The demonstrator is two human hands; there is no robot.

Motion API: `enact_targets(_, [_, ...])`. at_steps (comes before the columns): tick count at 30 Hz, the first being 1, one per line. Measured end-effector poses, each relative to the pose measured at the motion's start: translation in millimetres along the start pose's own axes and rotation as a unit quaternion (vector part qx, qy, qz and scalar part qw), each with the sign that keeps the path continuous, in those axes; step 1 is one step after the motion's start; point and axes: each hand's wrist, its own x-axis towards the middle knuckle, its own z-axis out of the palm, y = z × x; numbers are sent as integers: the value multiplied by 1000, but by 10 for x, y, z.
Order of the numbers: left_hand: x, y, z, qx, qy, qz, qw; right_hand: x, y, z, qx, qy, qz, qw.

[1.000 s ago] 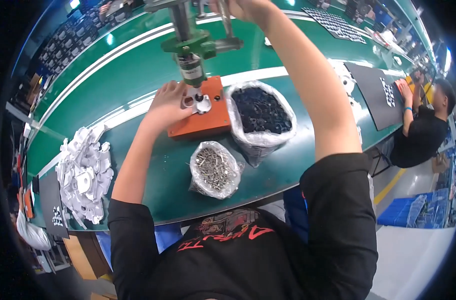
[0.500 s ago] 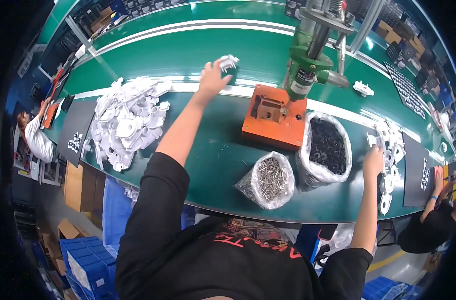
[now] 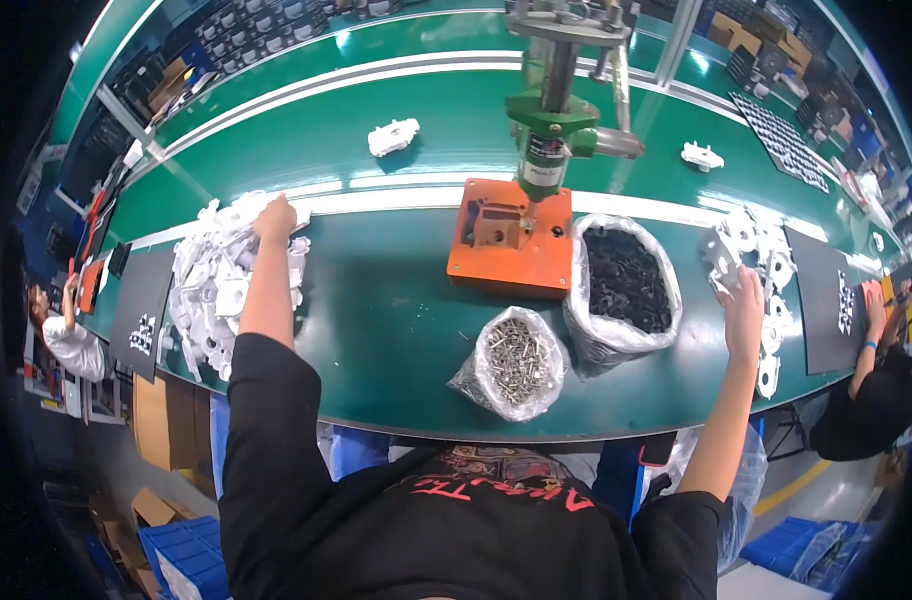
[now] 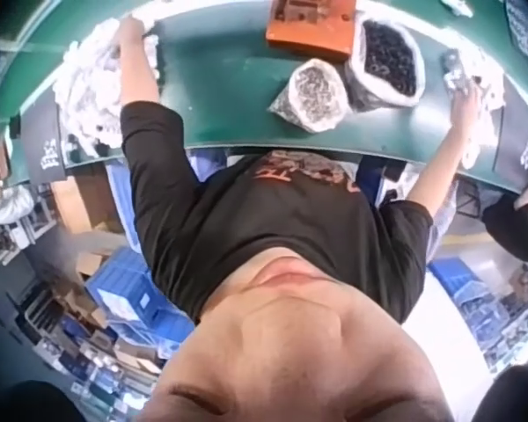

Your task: Assembling white plastic parts with metal inserts using a manual press machine on a factory assembly line.

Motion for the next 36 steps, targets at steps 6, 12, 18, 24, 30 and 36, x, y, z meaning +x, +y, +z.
enact_targets(6, [-719, 493, -495, -358, -62, 196, 911, -395, -546, 536, 96, -124, -28, 987])
enact_targets(12, [-2437, 1325, -815, -762, -271, 333, 485, -1029, -859, 1901, 100, -348, 11, 932])
enact_targets(18, [-3166, 1858, -641, -786, -262, 259, 496, -1388, -719, 2739, 17, -163, -117, 980])
enact_targets(24, [-3136, 1761, -503, -791, -194, 241, 528, -1585, -1059, 2142, -188, -393, -180, 882])
enact_targets(30, [-3265, 1887, -499, -823, -173, 229, 490, -2067, -895, 1976, -356, -422, -357, 754])
enact_targets(36, [-3245, 1821, -643, -839, -144, 252, 460, -1991, -748, 1988, 114, -260, -37, 958])
